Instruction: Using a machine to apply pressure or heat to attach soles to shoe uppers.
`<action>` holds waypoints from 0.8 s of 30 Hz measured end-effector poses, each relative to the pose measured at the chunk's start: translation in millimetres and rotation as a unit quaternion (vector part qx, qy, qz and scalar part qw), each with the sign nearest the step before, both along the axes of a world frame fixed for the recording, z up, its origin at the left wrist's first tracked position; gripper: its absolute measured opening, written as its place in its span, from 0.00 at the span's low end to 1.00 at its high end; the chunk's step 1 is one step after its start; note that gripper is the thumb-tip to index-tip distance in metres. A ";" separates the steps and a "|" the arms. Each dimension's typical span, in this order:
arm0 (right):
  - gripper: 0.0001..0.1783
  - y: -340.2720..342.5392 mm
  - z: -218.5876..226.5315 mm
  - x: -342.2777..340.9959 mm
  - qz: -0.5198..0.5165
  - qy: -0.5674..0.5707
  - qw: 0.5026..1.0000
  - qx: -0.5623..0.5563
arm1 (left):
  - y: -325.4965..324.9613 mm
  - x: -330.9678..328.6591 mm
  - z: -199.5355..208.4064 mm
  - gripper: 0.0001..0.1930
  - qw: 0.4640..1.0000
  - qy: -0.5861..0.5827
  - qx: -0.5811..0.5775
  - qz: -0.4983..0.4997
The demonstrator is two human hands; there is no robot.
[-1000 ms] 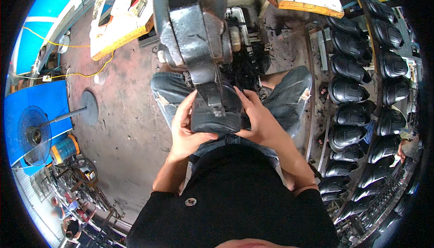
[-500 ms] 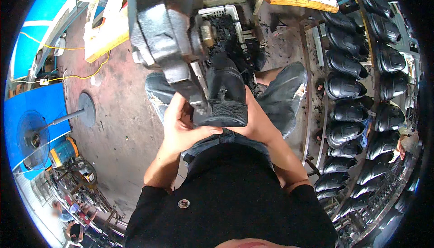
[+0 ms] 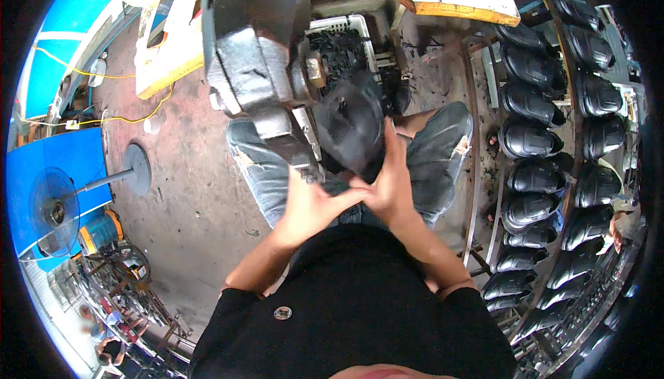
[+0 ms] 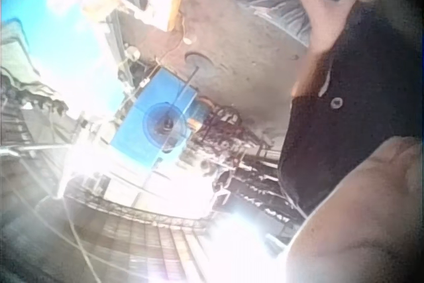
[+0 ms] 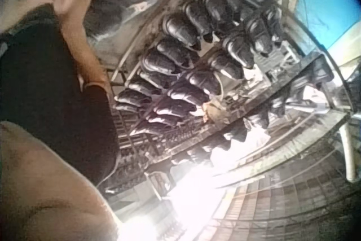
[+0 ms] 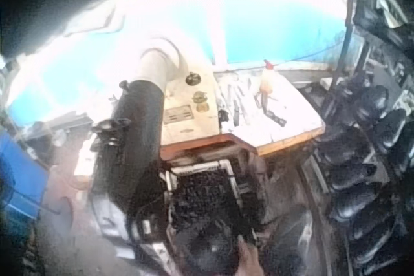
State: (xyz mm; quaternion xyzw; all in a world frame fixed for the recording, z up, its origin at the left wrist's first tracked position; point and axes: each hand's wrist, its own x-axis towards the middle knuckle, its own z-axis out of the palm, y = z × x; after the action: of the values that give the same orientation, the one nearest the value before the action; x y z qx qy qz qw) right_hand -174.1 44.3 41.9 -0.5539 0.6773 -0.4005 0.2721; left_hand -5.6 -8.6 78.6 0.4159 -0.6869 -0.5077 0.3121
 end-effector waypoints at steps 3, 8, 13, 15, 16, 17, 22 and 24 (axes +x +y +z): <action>0.65 27.0 1.7 2.7 0.058 -0.121 0.989 0.061 | -15.7 -12.3 2.9 0.36 0.993 0.058 -0.004 0.102; 0.70 7.8 14.1 -40.1 0.045 -0.380 0.924 -0.017 | -50.3 58.8 37.7 0.30 0.923 0.132 0.348 -0.102; 0.75 -11.8 46.7 -28.5 0.199 -0.550 0.811 0.017 | -70.3 69.1 50.6 0.34 0.899 0.116 0.348 -0.239; 0.74 -9.6 45.5 -23.7 0.182 -0.589 0.784 0.070 | -86.3 69.1 49.3 0.33 0.870 0.094 0.383 -0.294; 0.73 -10.7 44.2 -22.5 0.191 -0.526 0.828 0.036 | -92.6 67.6 51.2 0.33 0.872 0.095 0.383 -0.290; 0.73 -12.2 42.6 -21.4 0.199 -0.459 0.866 0.001 | -98.3 66.1 53.9 0.33 0.872 0.084 0.360 -0.322; 0.64 -19.5 40.1 -11.1 0.207 -0.582 0.787 -0.014 | -115.5 69.1 45.9 0.35 0.848 0.074 0.360 -0.383; 0.58 -23.0 43.2 -6.8 0.145 -0.750 0.640 0.086 | -118.9 70.5 44.4 0.35 0.846 0.066 0.362 -0.387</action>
State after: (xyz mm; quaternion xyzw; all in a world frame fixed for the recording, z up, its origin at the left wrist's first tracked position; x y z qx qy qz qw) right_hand -180.9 21.3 85.0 -0.1290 0.1834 -0.5736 0.7879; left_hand 64.9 -127.5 123.0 0.1653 -0.5377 -0.8259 -0.0374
